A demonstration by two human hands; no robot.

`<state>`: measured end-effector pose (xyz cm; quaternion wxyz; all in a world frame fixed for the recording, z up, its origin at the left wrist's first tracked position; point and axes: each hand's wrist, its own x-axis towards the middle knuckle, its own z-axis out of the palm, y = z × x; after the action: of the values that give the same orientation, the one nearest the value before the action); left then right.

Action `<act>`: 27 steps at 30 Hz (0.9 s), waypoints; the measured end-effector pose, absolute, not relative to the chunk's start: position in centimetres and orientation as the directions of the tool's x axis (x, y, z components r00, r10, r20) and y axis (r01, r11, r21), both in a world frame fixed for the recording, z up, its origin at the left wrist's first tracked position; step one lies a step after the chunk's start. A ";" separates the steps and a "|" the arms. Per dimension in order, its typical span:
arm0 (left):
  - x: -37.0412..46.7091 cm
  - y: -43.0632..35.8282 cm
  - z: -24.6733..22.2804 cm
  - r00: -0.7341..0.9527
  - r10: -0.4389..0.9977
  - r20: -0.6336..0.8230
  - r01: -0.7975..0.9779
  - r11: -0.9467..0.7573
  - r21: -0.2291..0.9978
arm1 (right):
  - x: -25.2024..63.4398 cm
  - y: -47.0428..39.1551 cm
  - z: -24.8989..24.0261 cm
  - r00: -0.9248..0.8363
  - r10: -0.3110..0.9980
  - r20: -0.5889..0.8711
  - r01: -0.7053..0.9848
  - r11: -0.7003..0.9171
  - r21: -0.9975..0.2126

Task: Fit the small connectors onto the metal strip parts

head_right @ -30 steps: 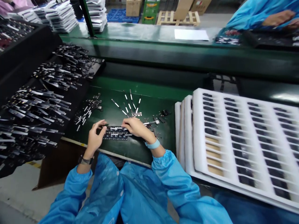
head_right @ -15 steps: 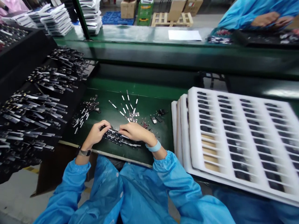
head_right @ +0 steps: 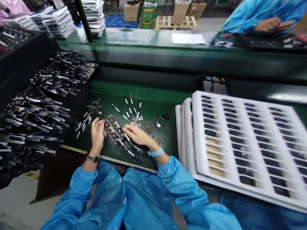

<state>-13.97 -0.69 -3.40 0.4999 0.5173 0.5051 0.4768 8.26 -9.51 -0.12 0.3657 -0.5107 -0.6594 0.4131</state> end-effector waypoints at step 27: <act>-10.7 -4.4 -1.1 0.112 0.930 -0.349 -0.410 0.363 0.837 | 5.5 -10.0 -0.5 -0.105 0.992 0.068 0.226 0.090 -0.970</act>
<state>-10.71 -4.40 -1.05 0.6886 0.2860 0.4554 0.4865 5.46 -9.97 -0.50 0.4334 -0.5097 -0.5977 0.4418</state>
